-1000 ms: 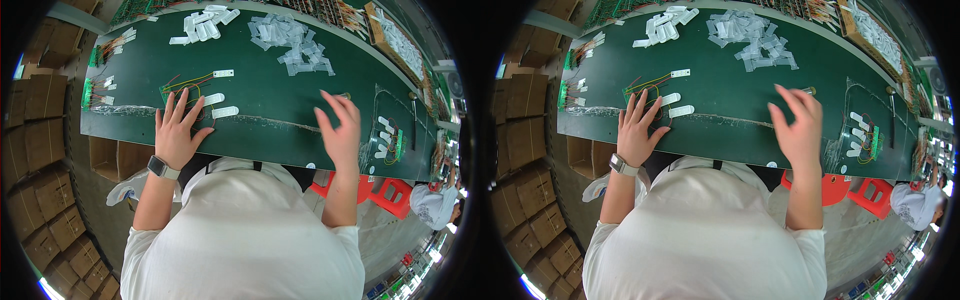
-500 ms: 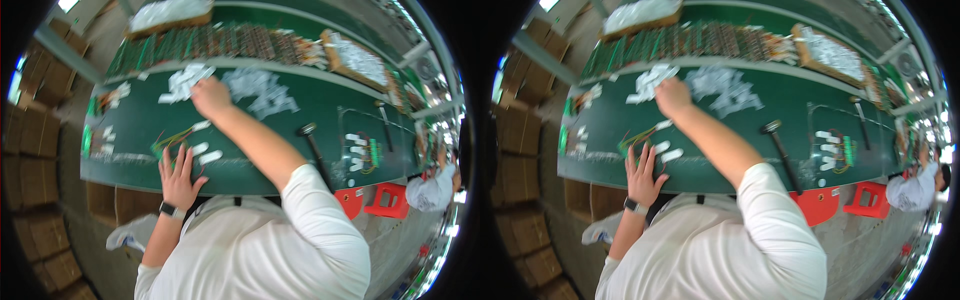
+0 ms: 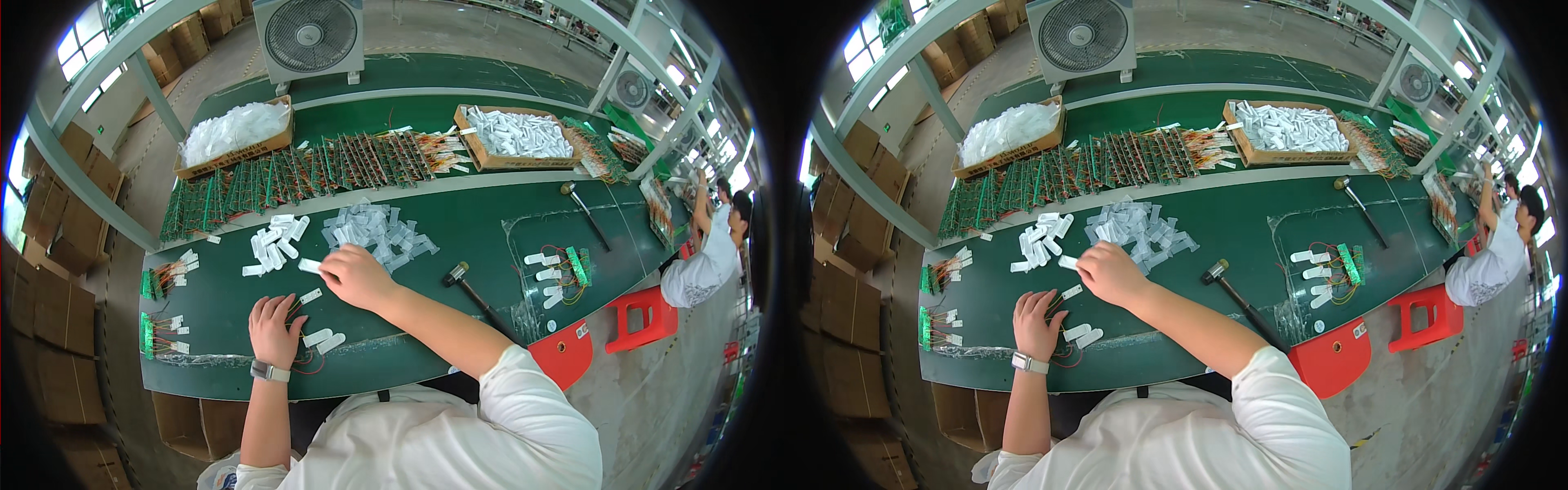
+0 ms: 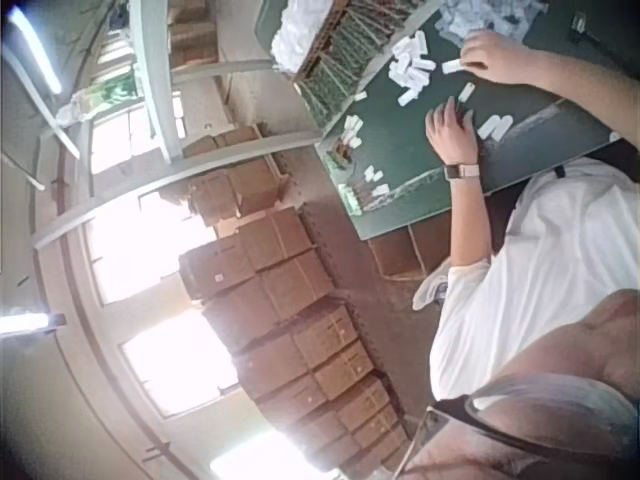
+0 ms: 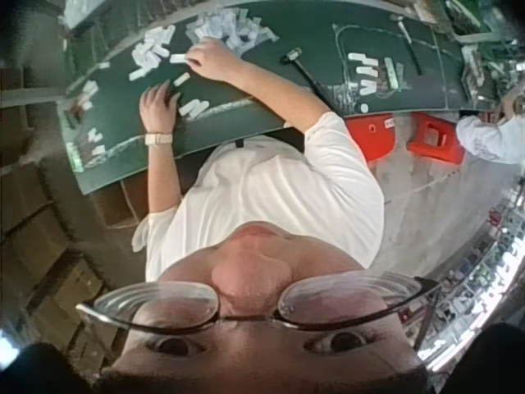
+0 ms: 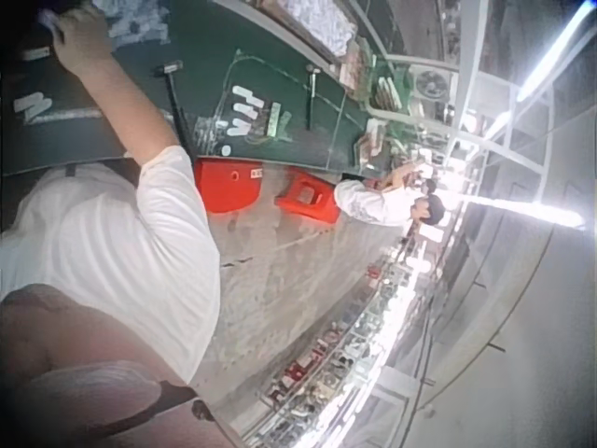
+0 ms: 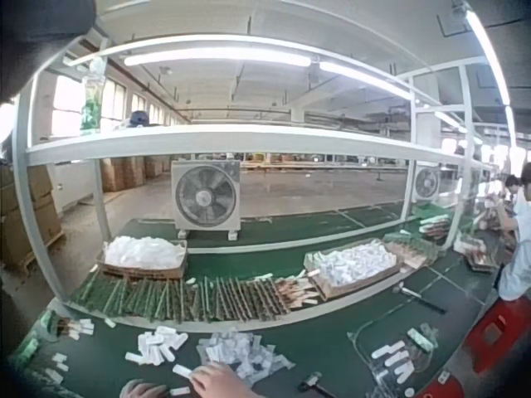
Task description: The person fits plastic covers over LED modules wired to a circuit board by hand, taps the covers securely with a small hammer, and sets the assembled board aside.
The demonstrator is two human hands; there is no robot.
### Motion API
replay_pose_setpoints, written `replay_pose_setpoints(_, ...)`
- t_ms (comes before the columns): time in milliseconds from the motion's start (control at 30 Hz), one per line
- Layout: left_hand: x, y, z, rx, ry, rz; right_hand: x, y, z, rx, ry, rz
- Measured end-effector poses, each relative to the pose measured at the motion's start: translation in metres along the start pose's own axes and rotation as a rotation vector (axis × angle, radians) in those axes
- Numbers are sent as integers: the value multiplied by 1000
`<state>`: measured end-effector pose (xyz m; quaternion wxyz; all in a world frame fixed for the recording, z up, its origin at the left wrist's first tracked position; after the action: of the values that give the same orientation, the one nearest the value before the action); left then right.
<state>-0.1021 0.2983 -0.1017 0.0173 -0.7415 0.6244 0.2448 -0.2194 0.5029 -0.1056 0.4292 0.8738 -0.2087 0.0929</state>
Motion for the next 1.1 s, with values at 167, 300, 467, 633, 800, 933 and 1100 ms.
replay_pose_setpoints(167, 7, 12, 21, 5, -75, -13, -4, -36, -15, 22, 66, 35)
replay_pose_setpoints(300, 9, 11, 27, -12, -61, -26, -23, -53, -9, -4, 177, -26)
replay_pose_setpoints(467, -1, 15, 19, 6, 18, -9, -37, -52, -8, 72, 207, -17)
replay_pose_setpoints(633, -7, 7, 6, 52, -70, -134, -24, -59, -4, 88, 213, -137)
replay_pose_setpoints(800, 16, 3, 7, 120, -120, -261, -10, -65, 2, 82, 208, -203)
replay_pose_setpoints(933, 31, -2, 7, 131, -84, -330, -14, -66, 13, 91, 261, -175)
replay_pose_setpoints(1100, 25, 20, -9, -38, -161, -315, -20, -51, -8, 164, 210, -110)
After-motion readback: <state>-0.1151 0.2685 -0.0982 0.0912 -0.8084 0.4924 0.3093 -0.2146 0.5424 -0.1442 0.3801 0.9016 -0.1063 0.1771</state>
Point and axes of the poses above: each hand's wrist, its own y-axis towards the middle knuckle, its own z-axis out of the palm, x = y × z, the point moved 1 cm from there along y, towards the middle knuckle, and after that the axes turned 13 degrees about -z, right-handed, at the moved point
